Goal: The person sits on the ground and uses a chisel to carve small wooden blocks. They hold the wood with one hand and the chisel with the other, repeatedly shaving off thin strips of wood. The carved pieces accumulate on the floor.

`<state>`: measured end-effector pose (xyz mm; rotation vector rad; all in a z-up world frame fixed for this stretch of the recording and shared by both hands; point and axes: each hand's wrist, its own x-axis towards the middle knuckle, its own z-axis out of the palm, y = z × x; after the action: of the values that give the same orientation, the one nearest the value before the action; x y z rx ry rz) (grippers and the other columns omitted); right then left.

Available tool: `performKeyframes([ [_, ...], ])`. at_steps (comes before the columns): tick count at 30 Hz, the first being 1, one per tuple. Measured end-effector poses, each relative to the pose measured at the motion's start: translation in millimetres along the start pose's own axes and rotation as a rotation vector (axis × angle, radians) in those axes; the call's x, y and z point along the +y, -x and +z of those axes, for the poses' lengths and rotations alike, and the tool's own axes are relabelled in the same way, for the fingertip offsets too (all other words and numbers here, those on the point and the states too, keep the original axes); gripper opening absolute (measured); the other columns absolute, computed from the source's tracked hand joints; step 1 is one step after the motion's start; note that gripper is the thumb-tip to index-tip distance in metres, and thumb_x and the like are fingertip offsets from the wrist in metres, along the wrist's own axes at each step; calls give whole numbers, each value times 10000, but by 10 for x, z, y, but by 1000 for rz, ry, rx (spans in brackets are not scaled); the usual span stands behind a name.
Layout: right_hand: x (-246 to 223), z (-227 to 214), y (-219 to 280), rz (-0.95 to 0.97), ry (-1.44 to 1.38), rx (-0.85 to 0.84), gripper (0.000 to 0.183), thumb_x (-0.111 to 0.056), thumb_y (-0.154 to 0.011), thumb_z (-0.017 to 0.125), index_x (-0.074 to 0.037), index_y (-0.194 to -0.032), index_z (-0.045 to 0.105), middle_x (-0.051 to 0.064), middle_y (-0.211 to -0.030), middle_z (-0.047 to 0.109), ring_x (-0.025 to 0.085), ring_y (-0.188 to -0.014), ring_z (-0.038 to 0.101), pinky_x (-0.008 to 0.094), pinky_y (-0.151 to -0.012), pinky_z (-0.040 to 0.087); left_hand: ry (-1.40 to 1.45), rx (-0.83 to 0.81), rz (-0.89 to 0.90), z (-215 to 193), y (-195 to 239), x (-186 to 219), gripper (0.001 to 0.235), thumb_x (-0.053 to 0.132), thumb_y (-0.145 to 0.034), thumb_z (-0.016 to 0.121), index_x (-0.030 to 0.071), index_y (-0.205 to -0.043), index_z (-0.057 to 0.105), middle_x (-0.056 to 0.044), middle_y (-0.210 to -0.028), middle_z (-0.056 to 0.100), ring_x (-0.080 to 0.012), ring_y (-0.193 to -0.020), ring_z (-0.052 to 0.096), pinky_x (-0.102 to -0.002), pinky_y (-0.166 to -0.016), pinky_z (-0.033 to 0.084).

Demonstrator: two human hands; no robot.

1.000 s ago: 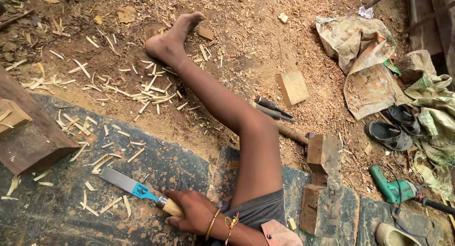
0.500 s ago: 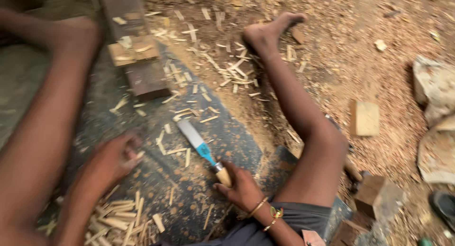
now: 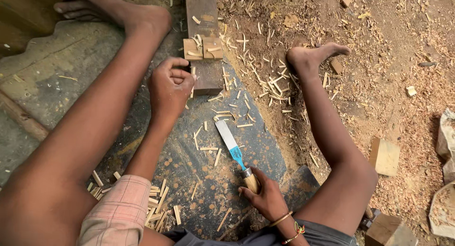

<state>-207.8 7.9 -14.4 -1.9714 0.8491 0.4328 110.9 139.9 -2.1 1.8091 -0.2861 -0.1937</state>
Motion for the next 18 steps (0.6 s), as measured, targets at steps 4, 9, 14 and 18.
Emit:
performKeyframes([
  [4, -34, 8, -3, -4, -8, 1, 726, -228, -765, 845, -27, -1395, 546, 162, -890, 767, 159, -696, 660, 347, -667, 572, 87, 40, 34, 70, -51, 85, 190, -17, -843, 718, 2, -1028, 677, -74, -865, 758, -105, -742, 751, -257, -638, 609],
  [9, -4, -21, 4, 11, 0, 6, 703, -236, -761, 844, -40, -1379, 574, 181, -868, 767, 168, -698, 657, 345, -667, 561, 8, 57, 50, 251, -66, 198, 127, 13, -854, 763, -1, -929, 661, -81, -811, 746, -116, -694, 735, -261, -605, 586],
  [14, 28, -32, -7, -63, -28, 29, 681, -231, -758, 853, 2, -1341, 589, 160, -979, 779, 166, -792, 705, 339, -730, 582, -101, 127, 270, 241, 48, 125, 111, -7, -886, 777, -6, -926, 673, -96, -855, 688, -135, -663, 686, -292, -607, 547],
  [18, 56, -26, -4, -162, 1, 62, 709, -232, -758, 860, 29, -1353, 574, 177, -1015, 760, 160, -842, 734, 341, -768, 580, -125, 70, 240, 192, 201, 99, 121, -13, -898, 796, 11, -980, 711, -95, -906, 683, -147, -669, 681, -303, -626, 537],
])
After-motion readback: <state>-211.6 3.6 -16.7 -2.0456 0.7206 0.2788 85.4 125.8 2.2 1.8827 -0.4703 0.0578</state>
